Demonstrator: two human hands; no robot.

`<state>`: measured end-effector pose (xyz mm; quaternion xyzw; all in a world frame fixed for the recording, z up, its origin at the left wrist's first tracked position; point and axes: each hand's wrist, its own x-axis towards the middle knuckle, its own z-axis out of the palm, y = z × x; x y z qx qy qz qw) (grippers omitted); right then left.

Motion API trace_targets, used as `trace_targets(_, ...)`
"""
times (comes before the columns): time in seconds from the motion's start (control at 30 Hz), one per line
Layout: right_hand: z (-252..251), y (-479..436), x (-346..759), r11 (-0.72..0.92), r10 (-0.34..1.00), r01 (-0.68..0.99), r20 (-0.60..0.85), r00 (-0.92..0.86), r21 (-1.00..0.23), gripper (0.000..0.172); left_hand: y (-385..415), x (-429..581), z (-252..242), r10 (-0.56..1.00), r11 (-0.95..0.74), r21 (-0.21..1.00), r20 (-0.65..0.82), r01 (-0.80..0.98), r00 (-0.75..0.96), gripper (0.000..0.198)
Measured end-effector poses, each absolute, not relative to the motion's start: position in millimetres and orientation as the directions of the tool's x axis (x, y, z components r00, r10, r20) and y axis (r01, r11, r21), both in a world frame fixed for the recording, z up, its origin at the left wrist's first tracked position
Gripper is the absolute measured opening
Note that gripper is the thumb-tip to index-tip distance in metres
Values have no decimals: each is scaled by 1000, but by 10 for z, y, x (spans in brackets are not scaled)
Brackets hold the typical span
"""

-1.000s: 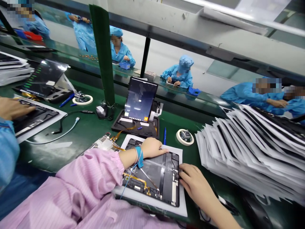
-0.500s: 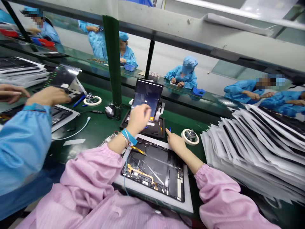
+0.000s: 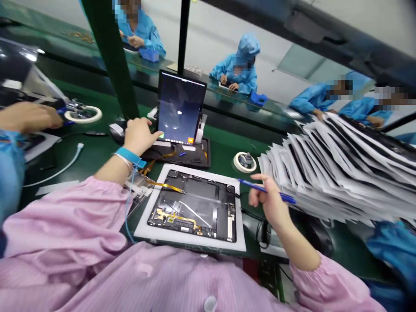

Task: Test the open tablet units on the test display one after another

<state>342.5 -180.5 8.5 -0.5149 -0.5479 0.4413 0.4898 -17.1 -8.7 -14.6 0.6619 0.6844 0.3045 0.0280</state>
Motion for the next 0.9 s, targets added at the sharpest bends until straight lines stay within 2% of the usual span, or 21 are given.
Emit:
trace_targets(0.03, -44, -1818, 3441, 41, 999, 164, 44, 14, -986, 25, -167, -105, -84, 920, -66, 429, 375, 901, -111, 53)
trace_targets(0.1, -283, -1819, 3468, 8, 996, 234, 28, 81, -972, 22, -372, 71, 36, 952, -184, 439, 301, 879, 49, 46)
trace_targets(0.2, -520, -1816, 3465, 29, 982, 260, 77, 174, -965, 18, -715, 368, 112, 927, -319, 500, -14, 805, 376, 36)
trace_targets(0.27, -585, -1836, 3433, 33, 982, 289, 86, 171, -957, 15, -888, 512, 68, 851, -366, 446, -194, 817, 488, 34)
trace_targets(0.33, -602, -1868, 3397, 28, 977, 376, 105, 185, -926, 13, -984, 583, -12, 794, -425, 366, -289, 828, 535, 33)
trace_targets(0.43, -595, -1904, 3362, 5, 967, 440, 115, 225, -898, 15, -1010, 592, -115, 767, -471, 312, -317, 825, 558, 32)
trace_targets(0.53, -587, -1908, 3356, 19, 964, 441, 133, 228, -897, 15, -983, 572, -159, 760, -452, 320, -351, 832, 548, 30)
trace_targets(0.63, -586, -1899, 3360, 50, 956, 496, 185, 228, -867, 14, -964, 566, -176, 744, -441, 352, -371, 826, 555, 28)
trace_targets(0.9, -606, -1860, 3371, 49, 973, 551, 163, 161, -833, 15, -934, 568, -210, 703, -370, 473, -421, 800, 574, 26)
